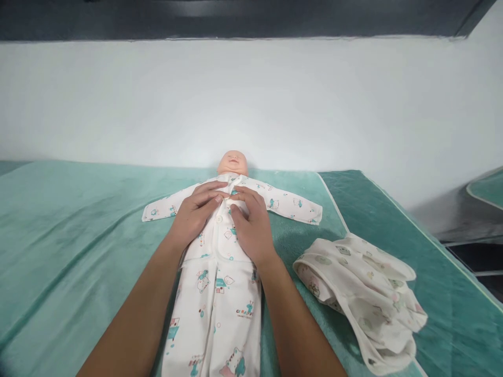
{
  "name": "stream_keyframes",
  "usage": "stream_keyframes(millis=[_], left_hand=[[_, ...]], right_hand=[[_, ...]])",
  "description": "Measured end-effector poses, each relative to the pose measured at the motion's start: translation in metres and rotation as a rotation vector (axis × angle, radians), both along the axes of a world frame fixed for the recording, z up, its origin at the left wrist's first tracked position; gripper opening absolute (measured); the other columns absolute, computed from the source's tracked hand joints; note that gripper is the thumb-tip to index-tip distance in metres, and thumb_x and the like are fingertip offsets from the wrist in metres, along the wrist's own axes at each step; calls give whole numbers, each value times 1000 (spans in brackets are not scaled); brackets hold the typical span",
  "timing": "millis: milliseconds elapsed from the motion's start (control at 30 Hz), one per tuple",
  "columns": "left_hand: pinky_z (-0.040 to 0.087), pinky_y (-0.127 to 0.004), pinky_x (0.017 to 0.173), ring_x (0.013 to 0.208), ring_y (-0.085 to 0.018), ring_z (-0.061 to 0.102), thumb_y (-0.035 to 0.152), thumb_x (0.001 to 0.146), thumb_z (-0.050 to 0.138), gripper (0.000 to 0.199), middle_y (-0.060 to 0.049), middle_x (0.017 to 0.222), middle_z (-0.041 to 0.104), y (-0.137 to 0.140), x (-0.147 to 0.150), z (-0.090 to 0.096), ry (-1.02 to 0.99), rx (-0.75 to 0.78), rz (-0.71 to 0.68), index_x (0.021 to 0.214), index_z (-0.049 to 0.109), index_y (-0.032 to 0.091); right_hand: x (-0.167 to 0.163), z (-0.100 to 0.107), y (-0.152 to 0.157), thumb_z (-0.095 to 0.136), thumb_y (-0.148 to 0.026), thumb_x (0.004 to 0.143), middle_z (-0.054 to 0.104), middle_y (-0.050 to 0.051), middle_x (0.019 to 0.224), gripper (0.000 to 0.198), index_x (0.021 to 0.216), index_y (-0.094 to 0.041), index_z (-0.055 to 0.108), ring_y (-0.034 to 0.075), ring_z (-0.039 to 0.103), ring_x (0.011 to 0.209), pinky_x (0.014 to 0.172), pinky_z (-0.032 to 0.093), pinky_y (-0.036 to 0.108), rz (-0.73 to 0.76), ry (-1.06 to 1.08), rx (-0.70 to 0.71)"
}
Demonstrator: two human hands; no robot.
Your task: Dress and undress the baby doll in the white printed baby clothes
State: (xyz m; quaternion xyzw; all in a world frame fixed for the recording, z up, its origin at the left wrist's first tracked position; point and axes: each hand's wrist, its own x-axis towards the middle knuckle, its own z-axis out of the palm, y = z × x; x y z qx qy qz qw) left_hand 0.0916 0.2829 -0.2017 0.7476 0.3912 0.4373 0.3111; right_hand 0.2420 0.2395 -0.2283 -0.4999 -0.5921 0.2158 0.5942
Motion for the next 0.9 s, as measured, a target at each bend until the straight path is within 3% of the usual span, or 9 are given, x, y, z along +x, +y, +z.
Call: stream_keyframes(millis=[167,367,567,733,900], left_hand=[[33,-41,117,133,-22,49,31,91,58,20,1,130,66,-1,0,0,-12,-26,-8,90,77,28],[43,-38,107,124,-22,57,33,91,56,18,-1,127,67,1,-1,-5,-206,-93,61,90,72,25],[40,-39,110,123,-22,57,32,90,55,20,-2,126,67,2,0,-4,-153,-77,53,85,73,25],[37,-42,114,125,-23,55,35,91,55,27,0,128,67,0,-1,-1,-97,-88,52,70,69,24],[34,-46,117,133,-26,50,40,91,56,37,2,137,62,-3,-12,7,-33,-169,-63,59,64,24]], right_hand=[[0,-2,0,56,-25,87,63,2,127,9,88,-26,64,24,56,120,106,41,48,-31,97,-49],[-1,-1,0,56,-24,86,64,3,124,8,86,-25,64,24,55,120,102,44,46,-33,135,-35],[-1,0,-1,56,-25,87,64,3,125,9,85,-25,65,24,55,121,103,44,48,-33,124,-49],[0,1,-1,58,-29,89,64,3,125,16,79,-26,69,26,55,121,107,42,50,-11,101,-49],[7,2,-2,56,-33,92,66,2,124,25,74,-27,72,24,54,125,112,37,48,58,30,14]])
